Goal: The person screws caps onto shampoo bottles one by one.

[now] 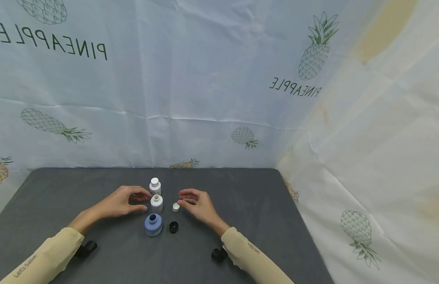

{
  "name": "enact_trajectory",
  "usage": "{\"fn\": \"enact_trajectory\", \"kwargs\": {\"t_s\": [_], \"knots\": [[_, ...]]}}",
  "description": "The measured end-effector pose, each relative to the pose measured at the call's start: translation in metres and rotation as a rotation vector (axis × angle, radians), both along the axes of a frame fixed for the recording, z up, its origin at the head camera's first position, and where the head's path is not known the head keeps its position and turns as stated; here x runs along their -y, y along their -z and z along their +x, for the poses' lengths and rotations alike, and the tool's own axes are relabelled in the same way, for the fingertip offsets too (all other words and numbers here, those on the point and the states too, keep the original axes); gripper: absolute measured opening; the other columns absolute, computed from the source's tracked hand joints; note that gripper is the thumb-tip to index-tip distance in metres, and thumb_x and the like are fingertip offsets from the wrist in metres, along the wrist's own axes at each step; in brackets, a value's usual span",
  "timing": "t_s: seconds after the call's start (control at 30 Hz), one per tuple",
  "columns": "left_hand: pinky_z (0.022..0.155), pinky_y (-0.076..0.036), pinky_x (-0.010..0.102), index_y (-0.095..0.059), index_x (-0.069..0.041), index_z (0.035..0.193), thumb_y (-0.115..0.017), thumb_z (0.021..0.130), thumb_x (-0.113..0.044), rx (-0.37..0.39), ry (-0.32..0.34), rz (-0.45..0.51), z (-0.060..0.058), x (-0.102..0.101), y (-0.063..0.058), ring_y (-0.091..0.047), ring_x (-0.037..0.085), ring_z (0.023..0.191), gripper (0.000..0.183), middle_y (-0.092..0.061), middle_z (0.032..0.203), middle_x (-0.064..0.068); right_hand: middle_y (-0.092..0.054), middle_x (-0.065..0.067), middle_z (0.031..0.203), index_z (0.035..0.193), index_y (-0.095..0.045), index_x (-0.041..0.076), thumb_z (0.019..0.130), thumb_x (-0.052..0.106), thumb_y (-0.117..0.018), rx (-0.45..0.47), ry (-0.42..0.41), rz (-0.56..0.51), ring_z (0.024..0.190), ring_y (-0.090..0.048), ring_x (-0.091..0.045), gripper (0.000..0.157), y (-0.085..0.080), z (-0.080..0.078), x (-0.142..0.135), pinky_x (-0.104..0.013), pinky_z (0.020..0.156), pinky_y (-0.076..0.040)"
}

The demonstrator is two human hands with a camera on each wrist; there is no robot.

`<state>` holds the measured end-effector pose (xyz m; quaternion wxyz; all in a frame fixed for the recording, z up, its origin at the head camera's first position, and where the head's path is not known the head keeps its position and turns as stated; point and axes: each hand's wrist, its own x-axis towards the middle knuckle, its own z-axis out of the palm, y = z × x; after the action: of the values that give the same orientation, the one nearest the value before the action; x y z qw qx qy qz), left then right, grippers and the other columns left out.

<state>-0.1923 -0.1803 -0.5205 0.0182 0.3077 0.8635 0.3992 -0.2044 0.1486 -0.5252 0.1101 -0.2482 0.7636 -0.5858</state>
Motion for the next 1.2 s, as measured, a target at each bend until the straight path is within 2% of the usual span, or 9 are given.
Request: {"fn": "enact_trajectory", "kwargs": {"t_s": [0.17, 0.43, 0.6, 1.2], "knots": [[0.088, -0.067, 0.04, -0.076, -0.002, 0.12, -0.089, 0.091, -0.017, 0.005, 0.027, 0.0, 0.002, -0.01, 0.003, -0.078, 0.027, 0.101, 0.036, -0.079, 0.113, 0.01, -0.07, -0.034, 0.137, 0.136, -0.067, -0.01, 0.1, 0.003, -0.076, 0.014, 0.002, -0.004, 0.127, -0.071, -0.048, 0.039, 0.005, 0.002, -0.001, -0.021, 0.103, -0.06], [0.087, -0.068, 0.037, -0.075, 0.001, 0.123, -0.09, 0.09, -0.017, 0.003, 0.035, 0.004, 0.0, -0.02, 0.011, -0.079, 0.025, 0.1, 0.04, -0.079, 0.115, 0.013, -0.071, -0.033, 0.136, 0.136, -0.066, -0.01, 0.1, 0.003, -0.075, 0.012, 0.006, -0.001, 0.126, -0.072, -0.048, 0.039, 0.011, 0.004, -0.005, -0.021, 0.103, -0.061], [0.086, -0.068, 0.036, -0.074, 0.003, 0.124, -0.089, 0.09, -0.014, 0.002, 0.042, 0.009, 0.0, -0.025, 0.012, -0.079, 0.023, 0.101, 0.041, -0.08, 0.114, 0.013, -0.071, -0.033, 0.136, 0.136, -0.067, -0.01, 0.101, 0.003, -0.075, 0.017, 0.012, -0.002, 0.126, -0.071, -0.048, 0.039, 0.012, 0.005, -0.007, -0.022, 0.104, -0.061], [0.086, -0.068, 0.033, -0.074, 0.003, 0.12, -0.089, 0.088, -0.005, 0.008, 0.037, 0.037, 0.0, -0.033, 0.019, -0.08, 0.026, 0.101, 0.037, -0.08, 0.111, 0.014, -0.07, -0.033, 0.136, 0.137, -0.066, -0.011, 0.102, 0.005, -0.074, 0.011, 0.005, -0.007, 0.127, -0.07, -0.049, 0.04, 0.016, 0.009, -0.014, -0.025, 0.105, -0.062]]}}
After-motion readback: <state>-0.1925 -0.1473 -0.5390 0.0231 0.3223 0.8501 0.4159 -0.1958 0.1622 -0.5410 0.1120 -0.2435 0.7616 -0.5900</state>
